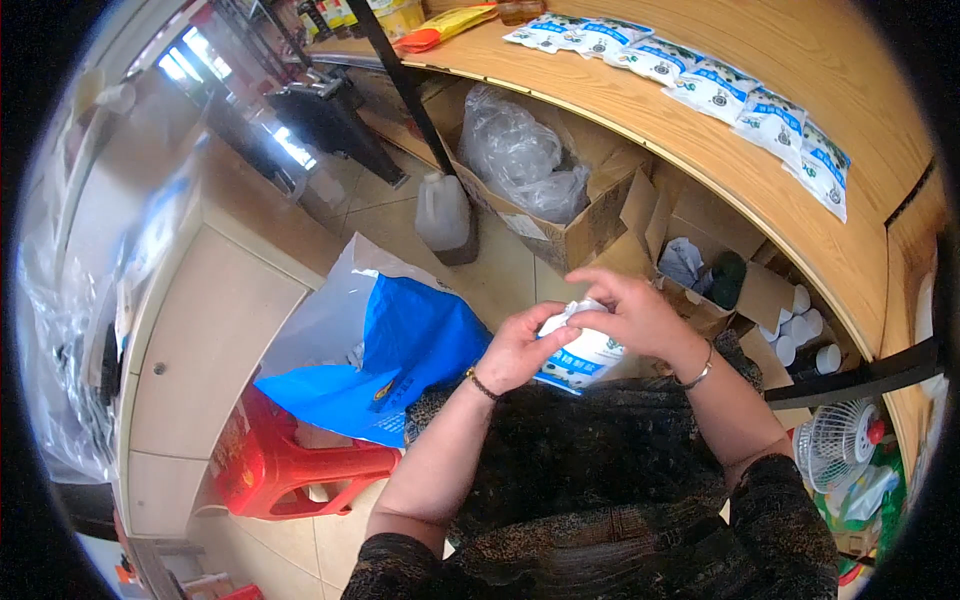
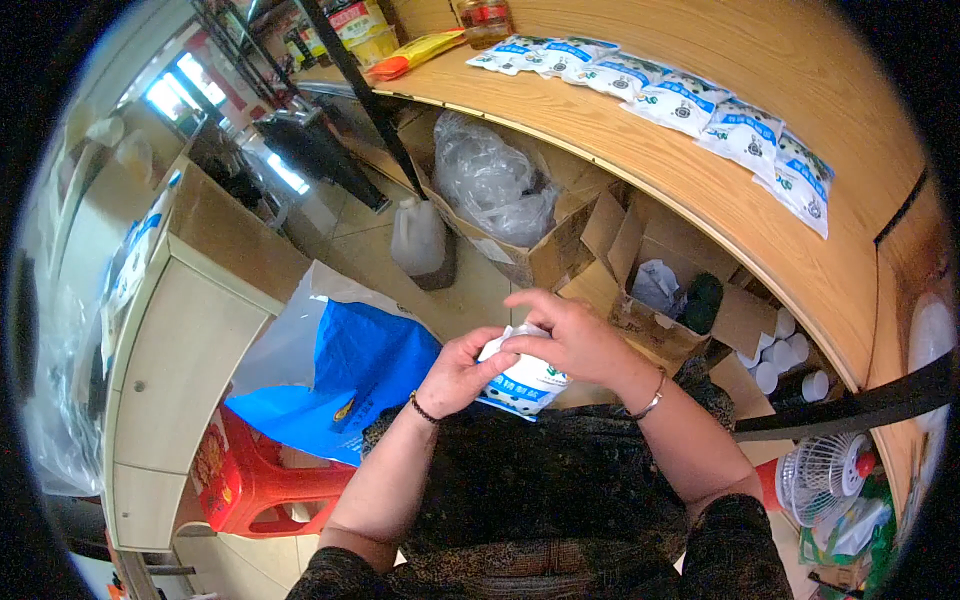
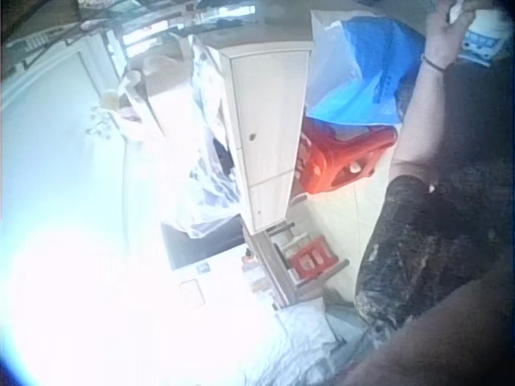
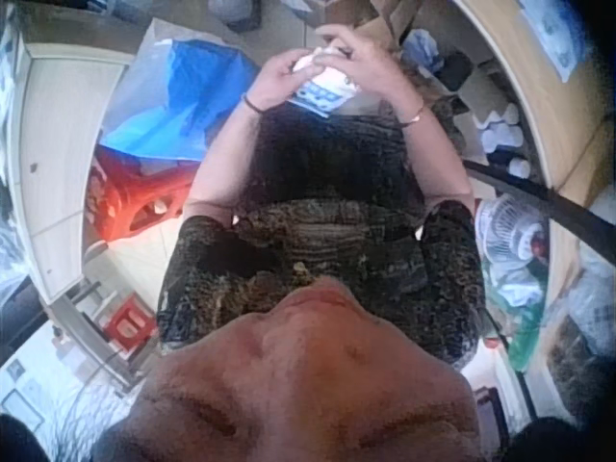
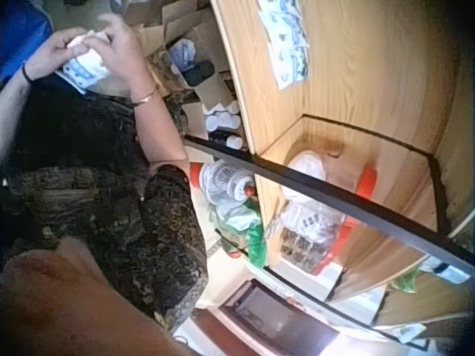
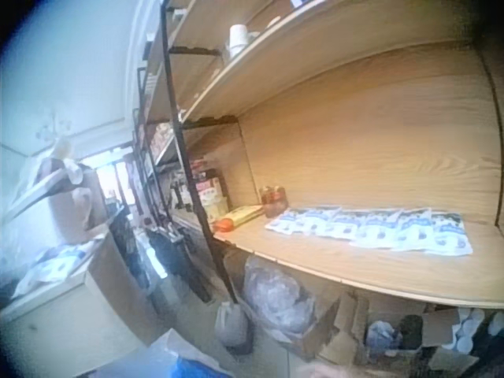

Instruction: The person cuts open a bag with scissors, removes packets from inside, and arranges them on a shelf by hand.

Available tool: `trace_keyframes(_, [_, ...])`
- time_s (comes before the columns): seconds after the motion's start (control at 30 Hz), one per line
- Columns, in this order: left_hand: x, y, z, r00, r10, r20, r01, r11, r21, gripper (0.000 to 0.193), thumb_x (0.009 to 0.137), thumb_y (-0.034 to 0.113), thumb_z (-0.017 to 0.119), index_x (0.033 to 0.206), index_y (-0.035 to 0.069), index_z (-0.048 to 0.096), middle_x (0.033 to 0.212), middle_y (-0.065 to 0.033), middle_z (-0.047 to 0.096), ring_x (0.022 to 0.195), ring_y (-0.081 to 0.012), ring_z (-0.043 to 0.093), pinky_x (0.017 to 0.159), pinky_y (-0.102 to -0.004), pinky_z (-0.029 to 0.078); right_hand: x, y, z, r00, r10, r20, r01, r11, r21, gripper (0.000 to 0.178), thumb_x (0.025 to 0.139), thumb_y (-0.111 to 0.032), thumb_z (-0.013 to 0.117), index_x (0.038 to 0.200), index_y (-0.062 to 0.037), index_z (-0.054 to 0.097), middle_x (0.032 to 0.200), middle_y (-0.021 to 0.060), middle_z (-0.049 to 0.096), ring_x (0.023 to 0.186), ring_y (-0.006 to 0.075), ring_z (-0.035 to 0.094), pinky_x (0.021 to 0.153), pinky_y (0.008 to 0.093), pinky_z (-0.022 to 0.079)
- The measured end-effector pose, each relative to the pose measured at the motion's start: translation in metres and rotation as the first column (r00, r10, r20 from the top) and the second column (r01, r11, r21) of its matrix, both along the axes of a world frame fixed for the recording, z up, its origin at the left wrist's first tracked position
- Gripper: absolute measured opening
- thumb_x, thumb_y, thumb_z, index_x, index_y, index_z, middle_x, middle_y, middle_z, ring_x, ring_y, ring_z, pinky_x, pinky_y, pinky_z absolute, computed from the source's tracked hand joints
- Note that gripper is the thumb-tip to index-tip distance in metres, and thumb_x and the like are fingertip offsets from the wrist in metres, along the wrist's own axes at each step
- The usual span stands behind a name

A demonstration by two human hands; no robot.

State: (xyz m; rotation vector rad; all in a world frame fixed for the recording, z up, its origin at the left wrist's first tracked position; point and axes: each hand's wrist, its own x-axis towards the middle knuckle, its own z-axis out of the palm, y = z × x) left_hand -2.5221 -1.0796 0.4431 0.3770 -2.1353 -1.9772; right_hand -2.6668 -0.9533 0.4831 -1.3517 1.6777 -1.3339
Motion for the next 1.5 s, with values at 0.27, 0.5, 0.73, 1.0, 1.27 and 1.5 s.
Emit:
trace_keyframes(0.27, [0.002, 0.007, -0.003, 0.964, 0.254, -0.074, -0.26, 0.962, -0.085, 0.029, 0.085, 0.019, 0.06, 0.105, -0.001, 0.056, 0.091, -0.0041, 0.06, 0.084, -0.0079, 0.053, 0.074, -0.0233, 0.045, 0.002, -0.008, -0.003, 0.777, -0.306, -0.55, 0.066, 0.909, -0.413, 0.014, 0.078, -0.009, 0.059, 0.09, -0.0006, 0.059, 0.08, 0.0127, 0.06, 0.071, 0.0276, 0.059, 0.064, 0.0335, 0.048])
trace_keyframes(0.5, [0.0, 0.01, -0.004, 0.939, 0.266, -0.219, -0.294, 0.949, -0.111, 0.026, 0.087, 0.017, 0.056, 0.107, -0.001, 0.056, 0.09, -0.0056, 0.061, 0.083, -0.0089, 0.054, 0.074, -0.023, 0.044, 0.003, -0.007, -0.011, 0.717, -0.374, -0.588, 0.158, 0.909, -0.386, 0.011, 0.079, -0.009, 0.059, 0.085, -0.0004, 0.058, 0.076, 0.0123, 0.06, 0.068, 0.0278, 0.059, 0.06, 0.0332, 0.047])
trace_keyframes(0.73, [-0.004, 0.002, 0.002, 0.971, 0.201, -0.132, -0.166, 0.957, 0.238, 0.027, 0.09, 0.02, 0.053, 0.107, -0.001, 0.056, 0.094, -0.0011, 0.061, 0.083, -0.0059, 0.054, 0.074, -0.0213, 0.045, 0.004, -0.009, -0.007, 0.948, -0.268, -0.17, 0.227, 0.947, -0.229, 0.013, 0.084, -0.013, 0.056, 0.083, 0.0003, 0.058, 0.072, 0.0119, 0.058, 0.066, 0.0222, 0.058, 0.06, 0.0304, 0.044])
trace_keyframes(1.0, [-0.001, -0.004, 0.002, 0.875, 0.466, -0.132, -0.265, 0.689, 0.675, 0.027, 0.091, 0.021, 0.051, 0.107, 0.0, 0.055, 0.099, -0.0078, 0.062, 0.087, -0.0147, 0.06, 0.076, -0.0273, 0.048, -0.012, -0.015, -0.021, 0.931, -0.067, 0.358, 0.144, 0.971, -0.193, 0.028, 0.089, -0.016, 0.053, 0.11, 0.0022, 0.05, 0.09, 0.0053, 0.061, 0.081, 0.0107, 0.056, 0.071, 0.0249, 0.046])
trace_keyframes(1.27, [-0.001, -0.006, -0.002, 0.906, 0.397, -0.146, -0.171, 0.66, 0.732, 0.031, 0.091, 0.023, 0.049, 0.112, 0.0, 0.051, 0.109, -0.0091, 0.058, 0.098, -0.0188, 0.057, 0.085, -0.0319, 0.045, 0.003, -0.026, -0.034, 0.885, -0.245, 0.396, 0.257, 0.966, 0.022, 0.027, 0.089, -0.025, 0.054, 0.086, 0.0011, 0.061, 0.076, -0.0032, 0.058, 0.068, 0.0037, 0.049, 0.061, 0.0194, 0.042])
trace_keyframes(1.5, [0.009, -0.034, -0.01, 0.831, 0.538, -0.141, -0.082, 0.37, 0.925, 0.049, 0.092, 0.035, 0.042, 0.128, 0.002, 0.036, 0.127, -0.0117, 0.046, 0.117, -0.0293, 0.043, 0.1, -0.044, 0.032, -0.028, -0.029, -0.05, 0.755, -0.342, 0.559, 0.317, 0.937, 0.145, 0.058, 0.089, -0.048, 0.044, 0.119, 0.0019, 0.045, 0.112, 0.0125, 0.055, 0.099, 0.0193, 0.054, 0.082, 0.0322, 0.044])
